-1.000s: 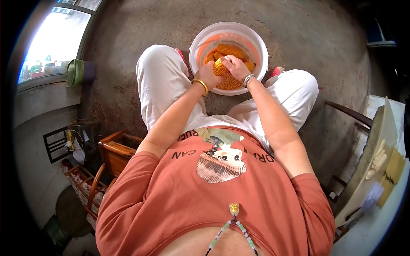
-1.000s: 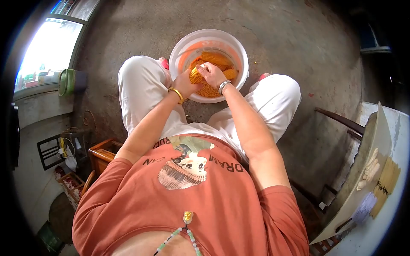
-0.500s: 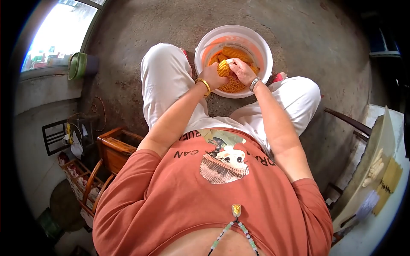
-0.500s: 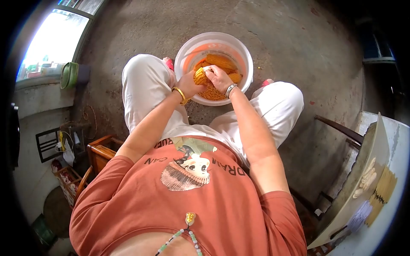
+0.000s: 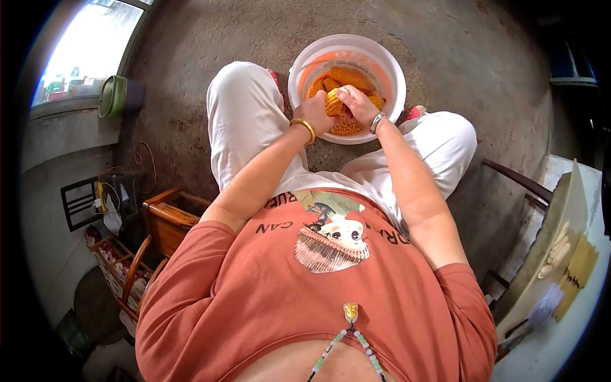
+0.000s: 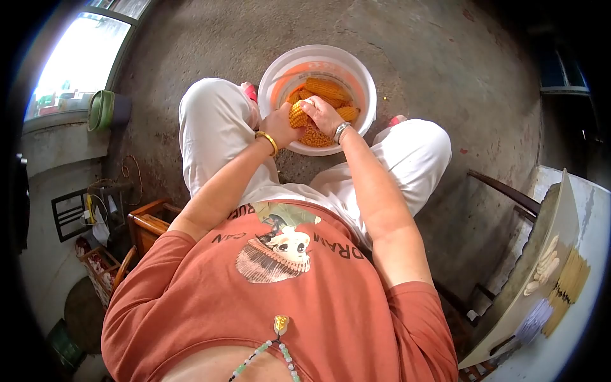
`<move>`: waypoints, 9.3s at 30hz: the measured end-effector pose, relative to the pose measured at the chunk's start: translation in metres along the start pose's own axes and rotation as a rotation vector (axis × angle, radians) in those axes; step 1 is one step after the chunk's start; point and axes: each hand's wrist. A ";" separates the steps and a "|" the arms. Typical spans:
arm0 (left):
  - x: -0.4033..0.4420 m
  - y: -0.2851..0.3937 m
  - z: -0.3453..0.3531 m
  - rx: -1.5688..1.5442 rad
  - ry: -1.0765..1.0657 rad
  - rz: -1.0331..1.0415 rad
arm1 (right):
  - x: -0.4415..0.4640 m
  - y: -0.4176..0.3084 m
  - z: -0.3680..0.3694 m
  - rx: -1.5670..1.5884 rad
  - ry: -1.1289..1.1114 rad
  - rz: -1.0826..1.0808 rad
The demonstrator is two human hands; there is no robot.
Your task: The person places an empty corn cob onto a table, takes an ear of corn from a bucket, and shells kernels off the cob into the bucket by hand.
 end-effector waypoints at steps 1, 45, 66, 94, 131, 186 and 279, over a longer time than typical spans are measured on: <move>0.001 -0.001 0.000 -0.017 0.004 0.006 | -0.002 -0.003 0.001 0.009 -0.010 -0.012; -0.004 0.001 -0.001 0.078 0.126 0.064 | -0.004 0.005 0.001 0.034 0.023 -0.080; 0.003 -0.002 -0.010 0.002 -0.003 0.017 | -0.010 -0.002 0.016 -0.041 0.144 -0.181; -0.004 0.003 -0.005 0.067 0.056 -0.009 | -0.004 0.007 0.001 -0.015 0.062 -0.115; 0.016 -0.021 0.006 -0.167 -0.094 0.148 | -0.012 -0.006 -0.005 -0.037 -0.061 -0.075; -0.003 0.002 -0.013 0.115 0.079 -0.057 | -0.010 -0.003 0.000 0.095 0.107 -0.069; 0.001 -0.006 0.020 0.306 0.366 0.177 | -0.007 0.005 -0.002 0.246 0.150 0.080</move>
Point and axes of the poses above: each hand's wrist, its own x-axis towards the middle knuckle, its own z-axis out of the palm, y = z × x, and after that the axes turned 10 degrees about x, right-handed
